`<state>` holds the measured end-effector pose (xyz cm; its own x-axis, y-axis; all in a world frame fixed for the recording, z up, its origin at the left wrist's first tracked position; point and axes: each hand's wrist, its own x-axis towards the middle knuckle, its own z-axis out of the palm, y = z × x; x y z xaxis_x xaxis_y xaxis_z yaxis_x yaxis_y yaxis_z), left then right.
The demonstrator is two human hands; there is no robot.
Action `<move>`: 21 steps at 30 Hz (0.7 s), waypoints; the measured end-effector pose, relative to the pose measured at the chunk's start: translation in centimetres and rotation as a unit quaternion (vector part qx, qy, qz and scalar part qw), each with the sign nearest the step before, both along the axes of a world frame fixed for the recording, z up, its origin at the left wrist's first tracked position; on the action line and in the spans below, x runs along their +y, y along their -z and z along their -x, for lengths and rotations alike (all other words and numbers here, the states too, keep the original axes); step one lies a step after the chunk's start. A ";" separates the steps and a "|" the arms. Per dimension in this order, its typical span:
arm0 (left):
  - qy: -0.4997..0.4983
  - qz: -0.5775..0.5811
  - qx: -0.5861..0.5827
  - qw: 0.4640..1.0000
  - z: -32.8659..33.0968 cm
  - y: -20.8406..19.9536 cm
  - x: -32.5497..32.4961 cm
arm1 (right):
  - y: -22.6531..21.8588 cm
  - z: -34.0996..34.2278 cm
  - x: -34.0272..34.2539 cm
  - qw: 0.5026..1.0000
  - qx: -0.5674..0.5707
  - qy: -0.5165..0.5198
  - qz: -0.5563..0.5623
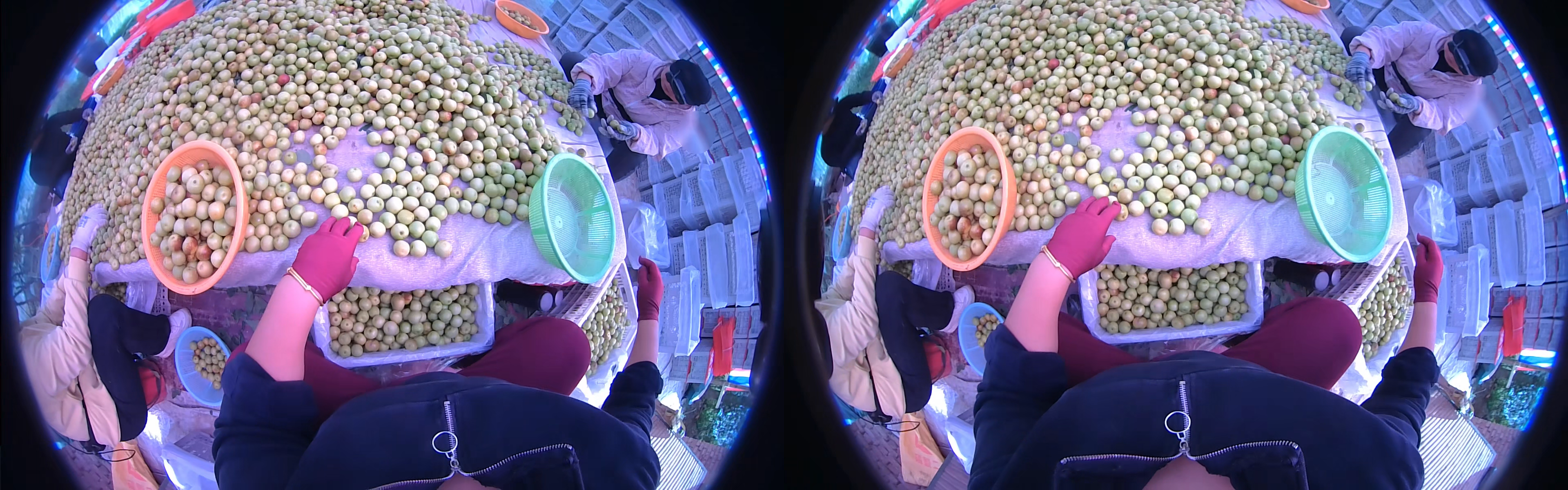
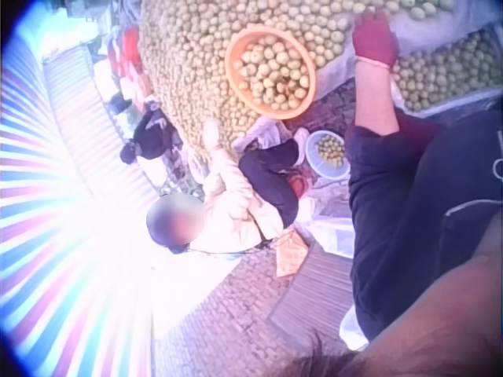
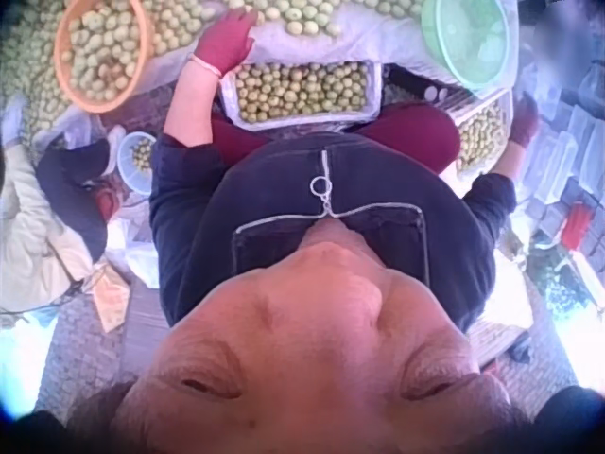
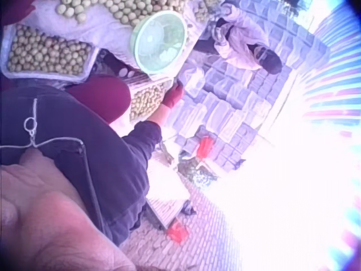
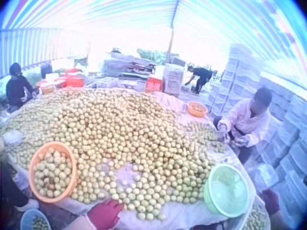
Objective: The person sits at a table covered with green round produce and repeatedly picks items from the pile, places them into a white tray, and occasionally transfers some into an orange bowl. The hands work continuously to sort and organize the produce across the table surface.
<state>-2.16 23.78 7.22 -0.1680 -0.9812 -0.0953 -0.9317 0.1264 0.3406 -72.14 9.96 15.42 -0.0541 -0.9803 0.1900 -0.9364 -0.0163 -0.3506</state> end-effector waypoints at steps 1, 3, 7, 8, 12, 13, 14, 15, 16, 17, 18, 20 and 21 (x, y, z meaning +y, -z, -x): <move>0.006 0.006 -0.001 1.000 0.1 0.0 0.0 | 0.0 2.0 1.0 0.979 0.200 0.043 -0.012; 0.006 0.010 -0.005 1.000 0.2 0.1 0.1 | 0.2 2.2 1.8 0.979 0.198 0.024 0.047; 0.023 0.009 -0.012 1.000 0.9 0.0 0.1 | 0.3 -10.6 -0.2 0.976 0.066 -0.150 0.143; 0.028 0.011 -0.014 0.999 1.1 0.0 0.1 | 0.8 -15.5 -0.7 0.970 0.019 -0.216 0.109; 0.060 -0.010 0.046 0.997 1.5 -0.3 -0.1 | 4.7 -32.7 -3.9 0.909 -0.030 -0.411 0.062; 0.062 -0.015 0.059 0.996 1.5 -0.3 -0.1 | 6.0 -35.7 -5.5 0.901 -0.023 -0.426 0.071; 0.063 -0.027 0.069 0.995 1.4 -0.4 -0.1 | 7.5 -38.5 -7.4 0.896 -0.044 -0.433 0.087; 0.063 -0.040 0.080 0.994 1.4 -0.5 -0.1 | 8.9 -40.8 -9.4 0.902 -0.047 -0.417 0.098; 0.072 -0.017 0.079 0.994 1.2 -0.6 0.0 | 10.4 -42.9 -11.0 0.937 -0.020 -0.342 0.069; 0.066 -0.017 0.082 0.994 1.0 -0.7 0.1 | 11.7 -44.8 -12.3 0.964 0.007 -0.265 0.023; 0.059 -0.032 0.081 0.994 0.9 -0.7 0.2 | 12.9 -45.9 -12.6 0.965 0.049 -0.253 0.051; 0.059 -0.017 0.080 0.995 0.7 -0.8 0.2 | 14.8 -49.1 -12.0 0.968 0.157 -0.187 0.059; 0.058 -0.020 0.081 0.995 0.6 -0.8 0.2 | 15.1 -50.9 -12.0 0.967 0.084 -0.237 0.047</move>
